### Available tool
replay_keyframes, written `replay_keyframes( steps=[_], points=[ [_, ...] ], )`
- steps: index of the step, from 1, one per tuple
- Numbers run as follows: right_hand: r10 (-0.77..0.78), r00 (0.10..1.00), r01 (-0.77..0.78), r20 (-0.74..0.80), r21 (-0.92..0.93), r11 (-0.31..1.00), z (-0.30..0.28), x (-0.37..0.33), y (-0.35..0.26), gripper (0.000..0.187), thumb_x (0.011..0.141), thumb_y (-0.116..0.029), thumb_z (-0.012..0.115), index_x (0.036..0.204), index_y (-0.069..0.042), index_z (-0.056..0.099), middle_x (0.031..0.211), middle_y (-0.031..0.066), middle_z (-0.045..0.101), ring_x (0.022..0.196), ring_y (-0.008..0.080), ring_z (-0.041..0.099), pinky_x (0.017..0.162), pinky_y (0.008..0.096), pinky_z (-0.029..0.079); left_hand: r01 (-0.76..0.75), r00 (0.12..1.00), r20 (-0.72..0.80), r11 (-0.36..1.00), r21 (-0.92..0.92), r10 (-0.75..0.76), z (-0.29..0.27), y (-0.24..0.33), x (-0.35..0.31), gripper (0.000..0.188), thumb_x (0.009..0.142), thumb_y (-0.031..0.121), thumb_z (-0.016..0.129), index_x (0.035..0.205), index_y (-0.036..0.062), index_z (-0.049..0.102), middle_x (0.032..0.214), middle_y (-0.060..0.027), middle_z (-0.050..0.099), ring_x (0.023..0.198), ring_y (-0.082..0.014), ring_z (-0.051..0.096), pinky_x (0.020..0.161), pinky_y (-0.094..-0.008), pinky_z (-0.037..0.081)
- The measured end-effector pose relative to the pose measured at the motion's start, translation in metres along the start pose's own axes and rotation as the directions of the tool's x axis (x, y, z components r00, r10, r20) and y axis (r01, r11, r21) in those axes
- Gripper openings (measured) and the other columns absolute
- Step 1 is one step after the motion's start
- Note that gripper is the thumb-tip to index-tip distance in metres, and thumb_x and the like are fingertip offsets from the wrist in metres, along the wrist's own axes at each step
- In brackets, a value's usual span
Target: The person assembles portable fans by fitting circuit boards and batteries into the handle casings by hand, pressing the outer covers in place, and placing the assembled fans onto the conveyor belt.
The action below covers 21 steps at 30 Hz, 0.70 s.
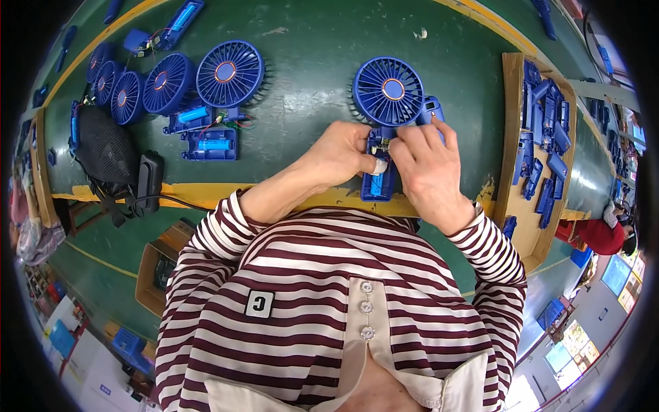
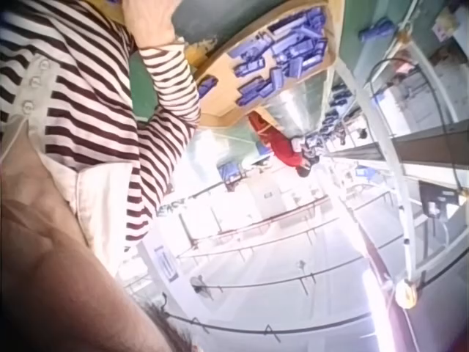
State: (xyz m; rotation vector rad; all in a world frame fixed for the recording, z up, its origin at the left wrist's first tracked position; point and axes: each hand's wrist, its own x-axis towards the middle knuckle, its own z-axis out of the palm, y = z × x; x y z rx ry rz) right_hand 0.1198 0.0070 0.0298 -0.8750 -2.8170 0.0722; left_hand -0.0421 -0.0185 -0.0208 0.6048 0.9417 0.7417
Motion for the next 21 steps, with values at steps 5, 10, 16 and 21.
replay_keyframes(
  steps=[5, 10, 16, 21],
  points=[
    [-0.014, 1.0, 0.014, 0.021, 0.006, 1.0, -0.001, 0.001, 0.002, 0.024, 0.063, -0.007, 0.055, 0.087, -0.002, 0.055, 0.082, 0.0072, 0.05, 0.077, 0.0229, 0.05, 0.079, 0.0382, 0.038, 0.017, 1.0, -0.006, 1.0, 0.017, -0.017, 0.001, 0.002, 0.0, 0.015, 0.072, -0.012, 0.057, 0.085, -0.005, 0.056, 0.075, -0.0044, 0.059, 0.068, -0.0106, 0.057, 0.063, -0.0266, 0.049],
    [-0.074, 0.997, 0.074, 0.007, 0.02, 0.997, 0.004, 0.003, 0.007, 0.015, 0.06, -0.011, 0.055, 0.072, -0.004, 0.052, 0.072, 0.0063, 0.046, 0.071, 0.0215, 0.048, 0.067, 0.0333, 0.037, 0.017, 1.0, 0.005, 0.999, 0.047, -0.018, -0.001, 0.002, 0.002, 0.015, 0.071, -0.012, 0.057, 0.085, -0.0051, 0.056, 0.074, -0.0034, 0.058, 0.067, -0.0086, 0.055, 0.06, -0.0249, 0.046],
    [-0.066, 0.993, 0.078, -0.103, 0.11, 0.991, 0.019, -0.005, 0.014, 0.02, 0.061, -0.01, 0.054, 0.079, -0.002, 0.053, 0.073, 0.0069, 0.046, 0.07, 0.0217, 0.047, 0.065, 0.0331, 0.037, 0.016, 1.0, -0.008, 1.0, 0.021, -0.015, 0.001, 0.003, 0.0, 0.015, 0.071, -0.011, 0.057, 0.084, -0.0045, 0.056, 0.073, -0.0022, 0.057, 0.066, -0.0076, 0.054, 0.061, -0.0245, 0.046],
    [-0.041, 0.991, 0.059, -0.13, 0.14, 0.988, 0.023, -0.008, 0.015, 0.022, 0.062, -0.01, 0.054, 0.082, -0.002, 0.054, 0.074, 0.0071, 0.046, 0.071, 0.022, 0.047, 0.065, 0.0335, 0.037, 0.014, 1.0, -0.002, 0.999, 0.038, -0.014, 0.0, 0.002, 0.001, 0.015, 0.071, -0.011, 0.058, 0.084, -0.0043, 0.056, 0.073, -0.0023, 0.058, 0.067, -0.0078, 0.054, 0.061, -0.0243, 0.046]
  ],
)
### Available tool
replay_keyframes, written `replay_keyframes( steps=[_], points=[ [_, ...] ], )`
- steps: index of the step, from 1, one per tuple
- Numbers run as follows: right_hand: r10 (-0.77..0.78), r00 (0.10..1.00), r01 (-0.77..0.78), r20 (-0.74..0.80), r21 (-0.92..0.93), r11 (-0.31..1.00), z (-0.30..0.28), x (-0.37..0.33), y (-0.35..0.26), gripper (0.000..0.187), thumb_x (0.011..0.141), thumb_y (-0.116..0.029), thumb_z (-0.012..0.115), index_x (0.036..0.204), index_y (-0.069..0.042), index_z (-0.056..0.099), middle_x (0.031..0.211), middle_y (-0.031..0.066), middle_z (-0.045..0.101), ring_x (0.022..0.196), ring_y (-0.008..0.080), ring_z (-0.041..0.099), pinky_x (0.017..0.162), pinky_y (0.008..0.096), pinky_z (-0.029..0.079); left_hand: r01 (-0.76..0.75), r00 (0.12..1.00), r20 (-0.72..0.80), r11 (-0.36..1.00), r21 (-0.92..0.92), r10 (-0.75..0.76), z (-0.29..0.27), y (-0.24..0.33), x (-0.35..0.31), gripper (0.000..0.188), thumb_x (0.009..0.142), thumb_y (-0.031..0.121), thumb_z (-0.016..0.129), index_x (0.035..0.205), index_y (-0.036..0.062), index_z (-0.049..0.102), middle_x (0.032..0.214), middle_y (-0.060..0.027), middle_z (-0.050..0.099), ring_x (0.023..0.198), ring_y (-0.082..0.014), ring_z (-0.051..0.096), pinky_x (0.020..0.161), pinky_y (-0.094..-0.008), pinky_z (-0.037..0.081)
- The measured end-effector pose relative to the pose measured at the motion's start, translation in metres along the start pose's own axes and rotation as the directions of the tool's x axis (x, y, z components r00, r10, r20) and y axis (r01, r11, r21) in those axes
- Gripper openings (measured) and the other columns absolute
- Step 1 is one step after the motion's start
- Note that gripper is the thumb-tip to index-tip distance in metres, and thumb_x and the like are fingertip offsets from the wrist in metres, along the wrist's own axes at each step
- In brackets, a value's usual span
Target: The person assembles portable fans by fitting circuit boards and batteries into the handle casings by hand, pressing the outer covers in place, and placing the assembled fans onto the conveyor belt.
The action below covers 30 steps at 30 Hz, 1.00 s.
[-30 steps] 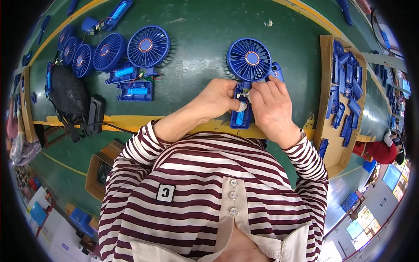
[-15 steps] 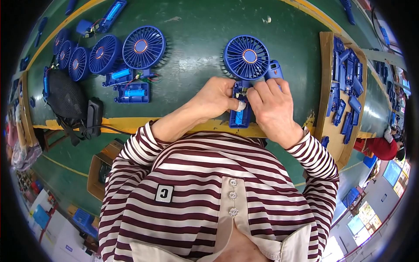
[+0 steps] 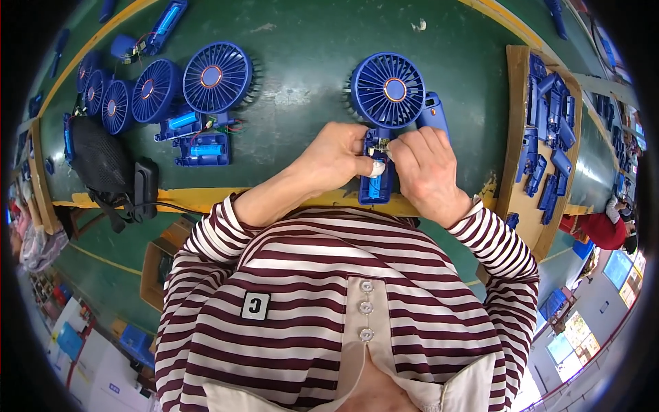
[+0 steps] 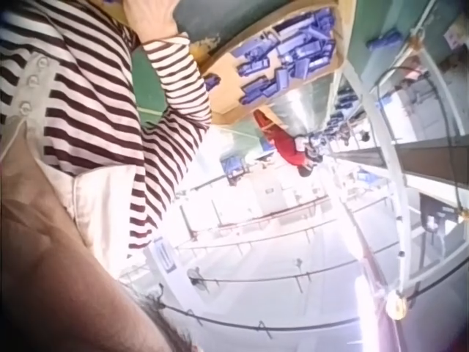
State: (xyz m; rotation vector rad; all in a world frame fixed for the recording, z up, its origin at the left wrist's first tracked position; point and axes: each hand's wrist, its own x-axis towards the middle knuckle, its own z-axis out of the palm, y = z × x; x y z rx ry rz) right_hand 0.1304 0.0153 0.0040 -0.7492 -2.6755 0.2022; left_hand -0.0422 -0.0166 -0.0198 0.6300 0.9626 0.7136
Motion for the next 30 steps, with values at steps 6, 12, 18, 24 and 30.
replay_keyframes(
  steps=[6, 12, 18, 24, 30],
  points=[
    [-0.039, 0.999, 0.039, 0.004, -0.021, 0.999, -0.0048, 0.0027, -0.0009, 0.024, 0.061, -0.01, 0.055, 0.083, 0.001, 0.055, 0.084, 0.0107, 0.052, 0.076, 0.0237, 0.05, 0.068, 0.0332, 0.041, 0.005, 1.0, -0.019, 1.0, -0.015, -0.005, 0.0011, -0.0018, -0.0005, 0.016, 0.071, -0.01, 0.058, 0.087, -0.0044, 0.055, 0.077, -0.0037, 0.059, 0.071, -0.0095, 0.056, 0.063, -0.0253, 0.048],
    [-0.06, 0.998, 0.06, 0.0, 0.045, 0.997, -0.0055, -0.0008, 0.0031, 0.026, 0.061, -0.009, 0.056, 0.084, 0.003, 0.054, 0.095, 0.0145, 0.055, 0.081, 0.026, 0.053, 0.068, 0.034, 0.045, -0.002, 1.0, -0.012, 1.0, -0.031, 0.002, 0.0016, 0.0008, -0.0028, 0.019, 0.071, -0.01, 0.058, 0.089, -0.0044, 0.055, 0.08, -0.004, 0.059, 0.072, -0.0094, 0.056, 0.064, -0.0251, 0.048],
    [-0.046, 0.998, 0.049, -0.043, 0.079, 0.996, -0.0028, -0.0016, 0.0048, 0.025, 0.061, -0.007, 0.056, 0.084, 0.003, 0.055, 0.093, 0.0137, 0.055, 0.077, 0.0255, 0.054, 0.065, 0.0333, 0.046, 0.0, 1.0, -0.003, 1.0, 0.004, 0.0, 0.0005, 0.0026, -0.0025, 0.019, 0.072, -0.009, 0.058, 0.09, -0.0042, 0.055, 0.079, -0.0035, 0.059, 0.071, -0.0086, 0.056, 0.064, -0.0245, 0.048],
    [-0.043, 0.998, 0.045, -0.049, 0.058, 0.997, 0.0008, -0.0027, 0.0059, 0.025, 0.062, -0.008, 0.056, 0.084, 0.002, 0.055, 0.093, 0.0131, 0.055, 0.076, 0.0249, 0.054, 0.064, 0.0331, 0.046, 0.014, 1.0, -0.001, 0.999, -0.038, -0.014, 0.0014, 0.0031, -0.0029, 0.02, 0.073, -0.01, 0.058, 0.092, -0.0041, 0.055, 0.08, -0.0042, 0.06, 0.071, -0.0098, 0.057, 0.065, -0.0256, 0.049],
    [-0.041, 0.999, 0.042, -0.029, 0.035, 0.998, 0.0009, -0.0041, 0.0043, 0.025, 0.062, -0.009, 0.056, 0.085, 0.002, 0.054, 0.093, 0.0128, 0.055, 0.077, 0.0247, 0.053, 0.064, 0.0331, 0.045, 0.014, 1.0, 0.006, 0.998, -0.057, -0.013, 0.0028, 0.0021, -0.004, 0.021, 0.074, -0.01, 0.057, 0.093, -0.004, 0.055, 0.081, -0.0046, 0.06, 0.072, -0.0105, 0.058, 0.066, -0.0259, 0.049]
  ],
)
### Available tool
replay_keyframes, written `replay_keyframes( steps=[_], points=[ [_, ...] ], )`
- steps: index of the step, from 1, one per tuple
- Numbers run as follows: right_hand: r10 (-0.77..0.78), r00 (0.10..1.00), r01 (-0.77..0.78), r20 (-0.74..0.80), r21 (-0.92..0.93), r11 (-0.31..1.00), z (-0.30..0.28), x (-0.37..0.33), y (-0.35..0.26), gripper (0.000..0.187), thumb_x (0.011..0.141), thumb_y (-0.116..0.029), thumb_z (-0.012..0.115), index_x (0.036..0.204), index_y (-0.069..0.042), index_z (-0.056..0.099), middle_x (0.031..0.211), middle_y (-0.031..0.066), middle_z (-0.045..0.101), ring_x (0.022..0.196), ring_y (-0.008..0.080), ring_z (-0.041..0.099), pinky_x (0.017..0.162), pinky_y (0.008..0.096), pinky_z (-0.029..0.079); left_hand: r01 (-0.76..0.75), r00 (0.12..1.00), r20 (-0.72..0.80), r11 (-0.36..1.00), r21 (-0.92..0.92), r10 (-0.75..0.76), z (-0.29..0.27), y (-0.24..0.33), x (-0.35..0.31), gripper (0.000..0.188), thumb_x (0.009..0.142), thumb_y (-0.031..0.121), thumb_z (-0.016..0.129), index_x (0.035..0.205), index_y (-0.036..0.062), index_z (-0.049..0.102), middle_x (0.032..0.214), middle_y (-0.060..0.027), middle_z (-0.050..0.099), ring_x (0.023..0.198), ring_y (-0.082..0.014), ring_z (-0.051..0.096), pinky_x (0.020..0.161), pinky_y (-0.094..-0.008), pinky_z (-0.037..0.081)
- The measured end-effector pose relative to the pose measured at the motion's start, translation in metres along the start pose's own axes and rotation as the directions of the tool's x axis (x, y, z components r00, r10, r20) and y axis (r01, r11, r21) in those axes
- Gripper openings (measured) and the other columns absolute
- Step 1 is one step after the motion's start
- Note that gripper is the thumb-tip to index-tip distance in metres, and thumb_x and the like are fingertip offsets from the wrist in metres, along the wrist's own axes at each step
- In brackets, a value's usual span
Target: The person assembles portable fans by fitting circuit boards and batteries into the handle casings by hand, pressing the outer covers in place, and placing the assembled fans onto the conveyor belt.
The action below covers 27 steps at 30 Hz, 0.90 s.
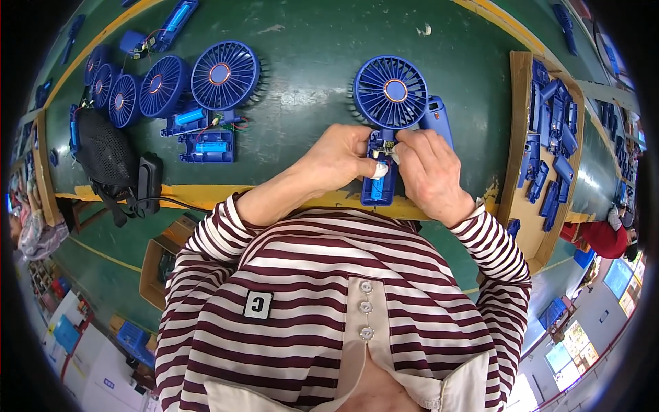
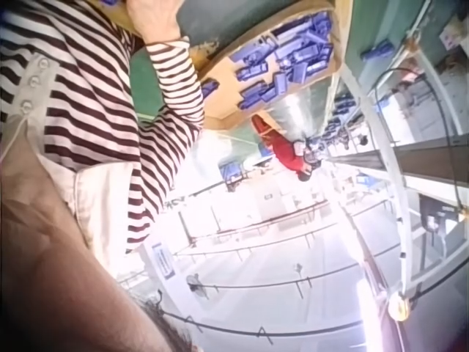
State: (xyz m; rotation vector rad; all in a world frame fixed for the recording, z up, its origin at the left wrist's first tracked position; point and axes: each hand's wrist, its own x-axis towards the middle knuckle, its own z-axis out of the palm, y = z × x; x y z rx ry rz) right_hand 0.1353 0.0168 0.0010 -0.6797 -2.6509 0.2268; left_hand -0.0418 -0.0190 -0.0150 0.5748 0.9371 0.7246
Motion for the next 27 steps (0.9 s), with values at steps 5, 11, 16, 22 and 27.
replay_keyframes(
  steps=[5, 11, 16, 22, 27],
  points=[
    [0.003, 1.0, -0.003, 0.029, -0.008, 1.0, -0.003, 0.003, -0.003, 0.026, 0.062, -0.01, 0.056, 0.085, 0.002, 0.054, 0.094, 0.0127, 0.054, 0.08, 0.0247, 0.053, 0.067, 0.0337, 0.045, 0.013, 1.0, -0.002, 1.0, 0.026, -0.013, -0.001, -0.001, 0.0, 0.02, 0.074, -0.01, 0.056, 0.093, -0.0041, 0.055, 0.08, -0.0046, 0.06, 0.072, -0.0104, 0.058, 0.065, -0.0255, 0.049],
    [-0.01, 1.0, 0.011, 0.028, -0.038, 0.999, -0.004, 0.007, 0.001, 0.027, 0.061, -0.01, 0.056, 0.085, 0.003, 0.055, 0.093, 0.0124, 0.054, 0.081, 0.0257, 0.052, 0.071, 0.0346, 0.043, 0.034, 0.999, 0.034, 0.997, 0.072, -0.037, -0.005, 0.004, 0.004, 0.033, 0.073, -0.009, 0.057, 0.105, -0.0075, 0.053, 0.092, -0.0073, 0.061, 0.083, -0.0113, 0.058, 0.076, -0.0243, 0.047],
    [-0.021, 1.0, 0.021, 0.017, -0.025, 0.999, -0.008, 0.006, 0.001, 0.024, 0.061, -0.013, 0.053, 0.08, 0.002, 0.053, 0.089, 0.014, 0.053, 0.08, 0.0271, 0.051, 0.071, 0.0357, 0.042, -0.021, 1.0, 0.013, 0.999, 0.046, 0.02, 0.0, 0.008, 0.0, 0.022, 0.075, 0.004, 0.061, 0.096, -0.0022, 0.056, 0.082, -0.0027, 0.06, 0.071, -0.0094, 0.057, 0.062, -0.0233, 0.046],
    [-0.019, 1.0, 0.019, 0.012, -0.03, 0.999, -0.008, 0.0, 0.001, 0.024, 0.063, -0.013, 0.054, 0.081, 0.002, 0.054, 0.093, 0.0142, 0.054, 0.082, 0.028, 0.053, 0.079, 0.0392, 0.042, 0.07, 0.991, -0.12, 0.993, 0.099, -0.058, 0.002, 0.0, 0.002, 0.019, 0.085, 0.008, 0.054, 0.102, -0.0003, 0.057, 0.087, -0.0013, 0.06, 0.076, -0.0098, 0.058, 0.067, -0.0253, 0.051],
    [-0.035, 0.997, 0.03, -0.066, -0.075, 0.997, -0.009, -0.001, -0.004, 0.014, 0.064, -0.012, 0.052, 0.071, 0.0, 0.054, 0.078, 0.0095, 0.049, 0.077, 0.0231, 0.05, 0.083, 0.0396, 0.04, 0.034, 0.995, -0.102, 0.993, 0.117, -0.022, 0.004, -0.005, -0.001, 0.017, 0.086, 0.008, 0.053, 0.1, -0.0004, 0.057, 0.085, -0.0024, 0.06, 0.075, -0.0096, 0.059, 0.067, -0.0257, 0.051]
  ],
)
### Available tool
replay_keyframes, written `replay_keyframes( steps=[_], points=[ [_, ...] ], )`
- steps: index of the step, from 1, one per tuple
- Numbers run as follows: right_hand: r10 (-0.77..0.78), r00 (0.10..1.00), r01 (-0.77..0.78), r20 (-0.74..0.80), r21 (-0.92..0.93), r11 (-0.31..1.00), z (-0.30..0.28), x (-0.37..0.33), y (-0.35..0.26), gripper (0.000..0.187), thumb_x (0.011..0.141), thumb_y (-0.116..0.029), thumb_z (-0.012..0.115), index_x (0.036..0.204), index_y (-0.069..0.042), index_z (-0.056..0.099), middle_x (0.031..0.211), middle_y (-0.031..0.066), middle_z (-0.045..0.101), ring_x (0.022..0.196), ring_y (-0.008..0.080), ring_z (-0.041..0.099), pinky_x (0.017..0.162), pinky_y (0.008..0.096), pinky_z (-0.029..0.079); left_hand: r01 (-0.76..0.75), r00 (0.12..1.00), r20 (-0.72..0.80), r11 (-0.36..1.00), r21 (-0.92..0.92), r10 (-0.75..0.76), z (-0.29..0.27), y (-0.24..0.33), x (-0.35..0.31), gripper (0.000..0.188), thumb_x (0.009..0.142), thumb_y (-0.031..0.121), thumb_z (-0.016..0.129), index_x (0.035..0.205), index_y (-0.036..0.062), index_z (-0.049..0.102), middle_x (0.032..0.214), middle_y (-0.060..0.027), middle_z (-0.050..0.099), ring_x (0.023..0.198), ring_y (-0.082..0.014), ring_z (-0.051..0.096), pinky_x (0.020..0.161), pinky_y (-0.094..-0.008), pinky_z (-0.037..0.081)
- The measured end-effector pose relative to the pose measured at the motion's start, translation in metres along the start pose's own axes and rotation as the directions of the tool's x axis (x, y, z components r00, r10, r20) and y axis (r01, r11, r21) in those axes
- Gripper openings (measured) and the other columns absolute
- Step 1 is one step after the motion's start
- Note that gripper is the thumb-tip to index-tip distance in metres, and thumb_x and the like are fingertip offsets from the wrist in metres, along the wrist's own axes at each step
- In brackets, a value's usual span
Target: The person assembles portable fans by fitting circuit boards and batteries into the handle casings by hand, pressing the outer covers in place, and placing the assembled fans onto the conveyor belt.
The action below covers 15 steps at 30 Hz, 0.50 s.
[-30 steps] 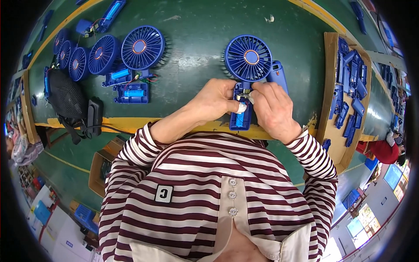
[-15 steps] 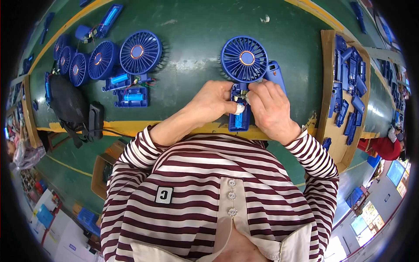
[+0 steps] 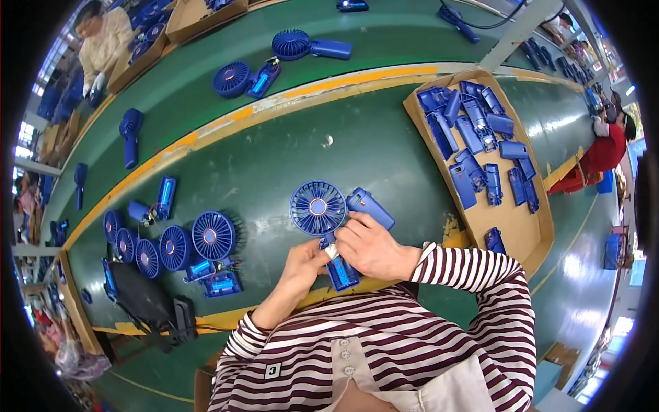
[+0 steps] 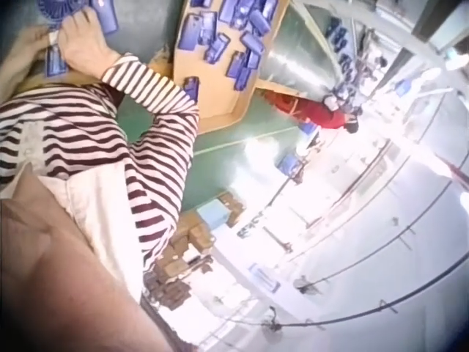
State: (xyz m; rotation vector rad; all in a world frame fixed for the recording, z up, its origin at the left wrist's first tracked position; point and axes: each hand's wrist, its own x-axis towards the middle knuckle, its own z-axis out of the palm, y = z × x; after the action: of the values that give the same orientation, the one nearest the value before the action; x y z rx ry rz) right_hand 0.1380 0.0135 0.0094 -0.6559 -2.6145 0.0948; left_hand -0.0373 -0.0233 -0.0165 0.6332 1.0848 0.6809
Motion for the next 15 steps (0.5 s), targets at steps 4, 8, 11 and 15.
replay_keyframes(
  steps=[4, 8, 11, 15],
  points=[
    [0.055, 0.997, -0.054, 0.056, -0.027, 0.998, -0.008, 0.003, -0.006, 0.016, 0.065, -0.013, 0.053, 0.076, -0.002, 0.056, 0.081, 0.0082, 0.05, 0.079, 0.0225, 0.05, 0.085, 0.0394, 0.038, -0.024, 0.999, -0.024, 1.0, -0.009, 0.024, 0.002, 0.0, -0.002, 0.017, 0.087, 0.006, 0.048, 0.101, 0.0004, 0.057, 0.084, -0.0019, 0.06, 0.074, -0.0089, 0.059, 0.067, -0.025, 0.05],
    [0.099, 0.992, -0.097, 0.077, -0.03, 0.995, -0.005, 0.001, -0.007, 0.018, 0.065, -0.014, 0.054, 0.078, -0.003, 0.056, 0.074, 0.0058, 0.047, 0.073, 0.0209, 0.048, 0.073, 0.0345, 0.037, -0.044, 0.997, -0.062, 0.999, -0.008, 0.043, 0.005, -0.001, -0.002, 0.015, 0.084, 0.006, 0.049, 0.096, 0.0016, 0.057, 0.085, -0.0003, 0.06, 0.073, -0.0058, 0.056, 0.062, -0.0197, 0.046],
    [0.103, 0.99, -0.103, 0.092, -0.002, 0.995, -0.003, 0.002, -0.003, 0.015, 0.062, -0.014, 0.053, 0.074, -0.005, 0.052, 0.069, 0.0061, 0.043, 0.067, 0.0205, 0.045, 0.064, 0.0322, 0.035, -0.034, 0.997, -0.076, 0.999, 0.027, 0.036, 0.007, 0.006, -0.002, 0.014, 0.086, 0.006, 0.05, 0.095, 0.0002, 0.058, 0.077, 0.0017, 0.057, 0.068, -0.0047, 0.053, 0.06, -0.0211, 0.046],
    [0.086, 0.996, -0.088, 0.037, 0.079, 0.993, 0.006, -0.001, 0.004, 0.017, 0.061, -0.012, 0.054, 0.075, -0.003, 0.051, 0.07, 0.0065, 0.043, 0.066, 0.0214, 0.045, 0.059, 0.0319, 0.036, -0.056, 0.991, -0.113, 0.994, 0.099, 0.067, 0.008, 0.008, 0.0, 0.01, 0.084, 0.012, 0.054, 0.084, 0.0027, 0.059, 0.066, 0.0054, 0.051, 0.057, -0.0022, 0.042, 0.049, -0.0185, 0.032]
  ],
)
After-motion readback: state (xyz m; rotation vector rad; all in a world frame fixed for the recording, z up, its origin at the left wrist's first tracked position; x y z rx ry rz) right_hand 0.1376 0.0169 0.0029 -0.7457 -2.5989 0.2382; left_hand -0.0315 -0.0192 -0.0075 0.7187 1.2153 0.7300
